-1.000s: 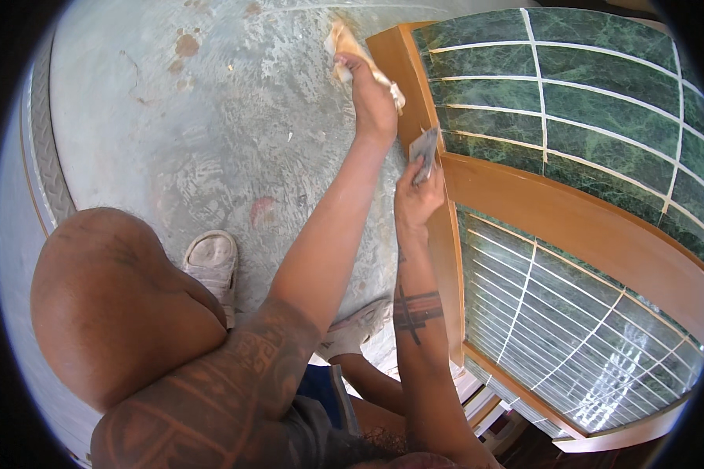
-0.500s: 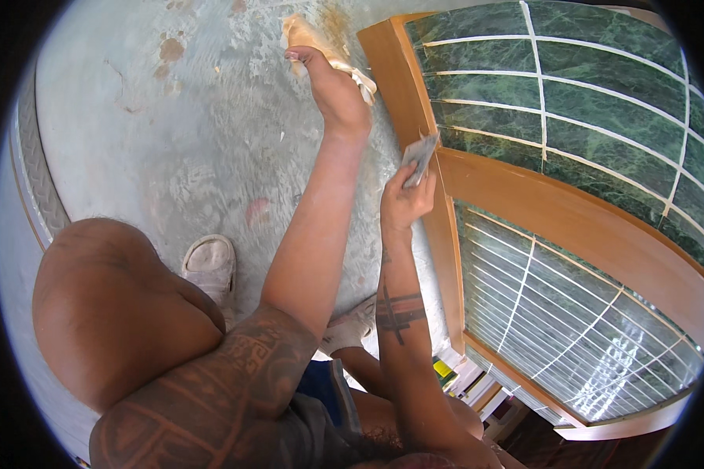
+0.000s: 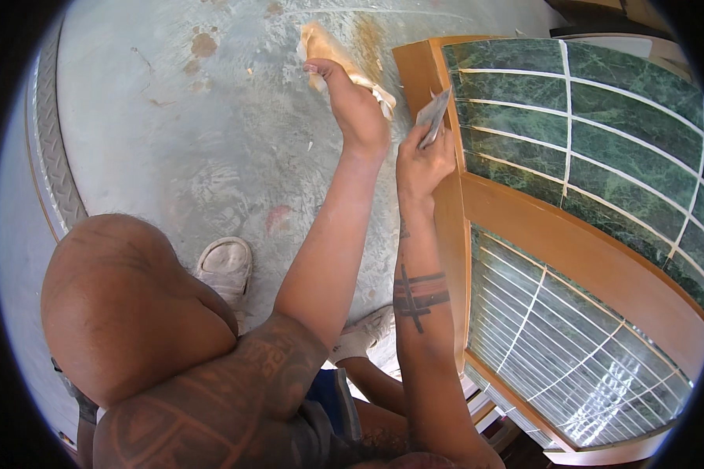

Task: The person is applying wood putty or filler to the joints and edges of a large wooden frame, then smoothing and cleaning it with a cloth.

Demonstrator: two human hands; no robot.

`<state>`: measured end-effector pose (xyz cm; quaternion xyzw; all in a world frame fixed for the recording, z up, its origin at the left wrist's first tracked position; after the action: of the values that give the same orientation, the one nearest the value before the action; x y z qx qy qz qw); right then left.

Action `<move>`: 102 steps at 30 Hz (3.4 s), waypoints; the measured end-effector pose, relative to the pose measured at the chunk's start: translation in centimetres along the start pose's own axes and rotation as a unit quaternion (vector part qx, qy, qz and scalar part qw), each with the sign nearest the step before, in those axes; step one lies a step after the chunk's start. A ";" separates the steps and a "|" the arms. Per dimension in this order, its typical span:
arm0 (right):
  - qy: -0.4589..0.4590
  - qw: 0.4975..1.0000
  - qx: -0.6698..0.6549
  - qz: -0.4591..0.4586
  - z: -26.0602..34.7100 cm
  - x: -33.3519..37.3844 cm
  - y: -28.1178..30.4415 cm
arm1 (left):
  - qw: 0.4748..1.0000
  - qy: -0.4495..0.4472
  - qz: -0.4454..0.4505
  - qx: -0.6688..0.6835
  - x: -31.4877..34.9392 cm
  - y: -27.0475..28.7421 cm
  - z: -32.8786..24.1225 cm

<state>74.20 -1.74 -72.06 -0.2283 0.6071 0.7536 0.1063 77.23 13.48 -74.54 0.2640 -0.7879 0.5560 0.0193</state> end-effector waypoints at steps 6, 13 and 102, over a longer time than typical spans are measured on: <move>0.072 0.997 -0.028 0.019 3.9 -7.4 -3.6 | 0.998 -0.050 0.018 0.043 -1.0 -1.0 -2.0; 0.046 0.999 -0.016 0.010 3.4 -4.6 -2.0 | 0.996 -0.072 0.026 0.037 -1.9 -0.2 -3.3; -0.148 0.899 0.094 0.402 3.6 4.3 26.5 | 0.879 -0.015 0.109 -0.465 1.1 -1.6 15.8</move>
<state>58.07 -5.17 -50.53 0.1605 0.6924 0.6968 -0.0961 81.14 -1.31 -78.79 0.1457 -0.9797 0.1203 0.0669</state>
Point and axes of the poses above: each hand's wrist, its own x-axis away from the middle knuckle, its own y-axis out of the back of the hand, z = x × y, the point moved 6 cm from there along -x, towards the middle knuckle, and after that the axes turned 7 degrees about z, right-handed, at the moved point
